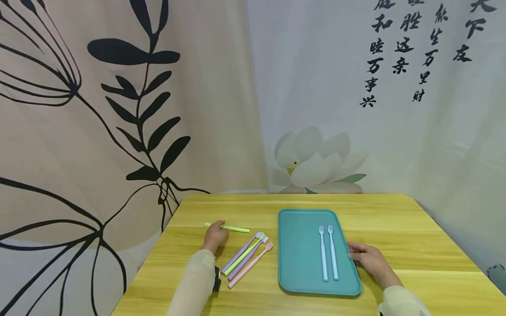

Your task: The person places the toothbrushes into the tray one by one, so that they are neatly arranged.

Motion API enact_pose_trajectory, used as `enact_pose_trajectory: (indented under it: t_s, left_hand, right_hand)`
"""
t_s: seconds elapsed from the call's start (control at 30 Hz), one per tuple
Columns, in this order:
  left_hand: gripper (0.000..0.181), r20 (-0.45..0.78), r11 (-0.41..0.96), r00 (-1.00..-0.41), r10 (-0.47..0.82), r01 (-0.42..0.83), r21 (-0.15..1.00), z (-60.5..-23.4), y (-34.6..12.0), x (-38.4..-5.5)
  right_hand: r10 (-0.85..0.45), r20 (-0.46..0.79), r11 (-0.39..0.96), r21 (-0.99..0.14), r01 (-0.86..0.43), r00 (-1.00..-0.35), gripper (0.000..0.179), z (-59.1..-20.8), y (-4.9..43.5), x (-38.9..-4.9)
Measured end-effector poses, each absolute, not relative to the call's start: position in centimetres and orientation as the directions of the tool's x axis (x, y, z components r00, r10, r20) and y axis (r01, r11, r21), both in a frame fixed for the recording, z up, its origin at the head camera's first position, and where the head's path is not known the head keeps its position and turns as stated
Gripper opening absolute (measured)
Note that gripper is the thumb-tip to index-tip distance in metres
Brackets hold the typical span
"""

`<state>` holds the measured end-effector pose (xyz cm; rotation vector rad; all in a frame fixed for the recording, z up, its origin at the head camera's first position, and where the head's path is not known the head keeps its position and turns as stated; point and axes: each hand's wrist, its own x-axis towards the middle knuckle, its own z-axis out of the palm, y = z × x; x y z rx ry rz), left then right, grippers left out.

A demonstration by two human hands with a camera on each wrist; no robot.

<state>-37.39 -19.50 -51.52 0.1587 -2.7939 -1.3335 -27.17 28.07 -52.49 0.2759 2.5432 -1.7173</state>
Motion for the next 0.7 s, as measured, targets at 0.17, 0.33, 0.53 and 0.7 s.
enact_pose_trajectory:
  t_s: [0.17, 0.33, 0.53, 0.7]
  left_hand:
    - [0.043, -0.002, 0.664, -0.998, -0.062, -0.043, 0.747, -51.61, -19.33, -37.31]
    - [0.04, 0.026, 0.674, -0.998, -0.053, -0.017, 0.739, -51.43, -19.38, -36.99]
    - [0.033, 0.076, 0.688, -0.995, -0.071, 0.007, 0.726, -51.61, -19.39, -36.7]
    - [0.031, 0.088, 0.695, -0.99, -0.11, -0.013, 0.719, -51.69, -19.27, -36.47]
  right_hand:
    - [0.108, -0.154, 0.329, -0.927, 0.181, -0.982, 0.048, -52.38, 27.98, -27.19]
    - [0.114, -0.158, 0.322, -0.928, 0.186, -0.981, 0.048, -52.44, 27.97, -27.26]
    - [0.117, -0.156, 0.323, -0.928, 0.186, -0.981, 0.048, -52.65, 28.07, -27.23]
    - [0.121, -0.158, 0.334, -0.923, 0.191, -0.98, 0.048, -52.61, 28.08, -27.26]
